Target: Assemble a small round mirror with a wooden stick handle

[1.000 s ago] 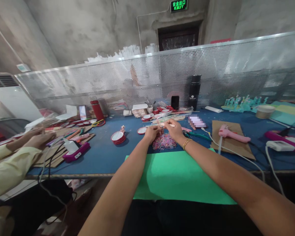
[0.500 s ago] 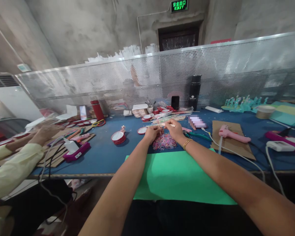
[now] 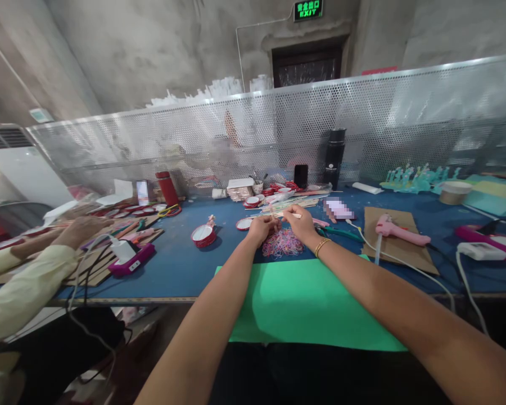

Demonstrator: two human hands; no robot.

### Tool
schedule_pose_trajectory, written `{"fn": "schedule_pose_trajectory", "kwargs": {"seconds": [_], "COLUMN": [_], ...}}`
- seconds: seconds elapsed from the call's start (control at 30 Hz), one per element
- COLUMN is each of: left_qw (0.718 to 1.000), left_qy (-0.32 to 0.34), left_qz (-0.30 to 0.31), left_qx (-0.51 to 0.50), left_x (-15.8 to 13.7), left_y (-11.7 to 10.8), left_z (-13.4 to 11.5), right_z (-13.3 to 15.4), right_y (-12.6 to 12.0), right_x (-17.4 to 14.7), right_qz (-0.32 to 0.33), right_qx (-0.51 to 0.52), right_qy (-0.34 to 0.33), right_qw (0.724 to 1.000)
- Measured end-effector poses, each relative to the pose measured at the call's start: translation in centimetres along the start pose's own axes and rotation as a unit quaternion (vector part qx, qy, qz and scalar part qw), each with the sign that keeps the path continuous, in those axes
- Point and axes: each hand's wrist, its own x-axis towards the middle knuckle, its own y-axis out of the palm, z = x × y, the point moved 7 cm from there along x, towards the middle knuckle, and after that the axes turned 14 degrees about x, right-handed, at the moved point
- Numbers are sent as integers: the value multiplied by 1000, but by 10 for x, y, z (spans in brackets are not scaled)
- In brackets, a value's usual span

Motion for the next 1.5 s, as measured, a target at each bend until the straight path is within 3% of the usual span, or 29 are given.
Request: {"fn": "schedule_pose_trajectory", "kwargs": {"seconds": [0.3, 0.53, 0.87, 1.13, 1.5], "left_qw": [1000, 1000, 1000, 1000, 1000], "left_qy": [10, -5, 3, -7, 2], "left_qz": [4, -3, -6, -7, -3], "left_qx": [-27, -12, -13, 6, -17], "left_x": [5, -1, 3, 1, 5], "left_y": [1, -1, 0, -1, 0], "left_z": [6, 1, 3, 2, 5], "right_z": [4, -2, 7, 0, 6], "right_y": [7, 0, 8, -2, 8], "right_x": [-2, 1, -3, 1, -3], "right_qz": [29, -4, 30, -13, 34], "right_qx": [11, 7, 16, -6, -4], "right_qy": [-10, 2, -14, 7, -9], "right_qw": [999, 1000, 999, 1000, 999]}}
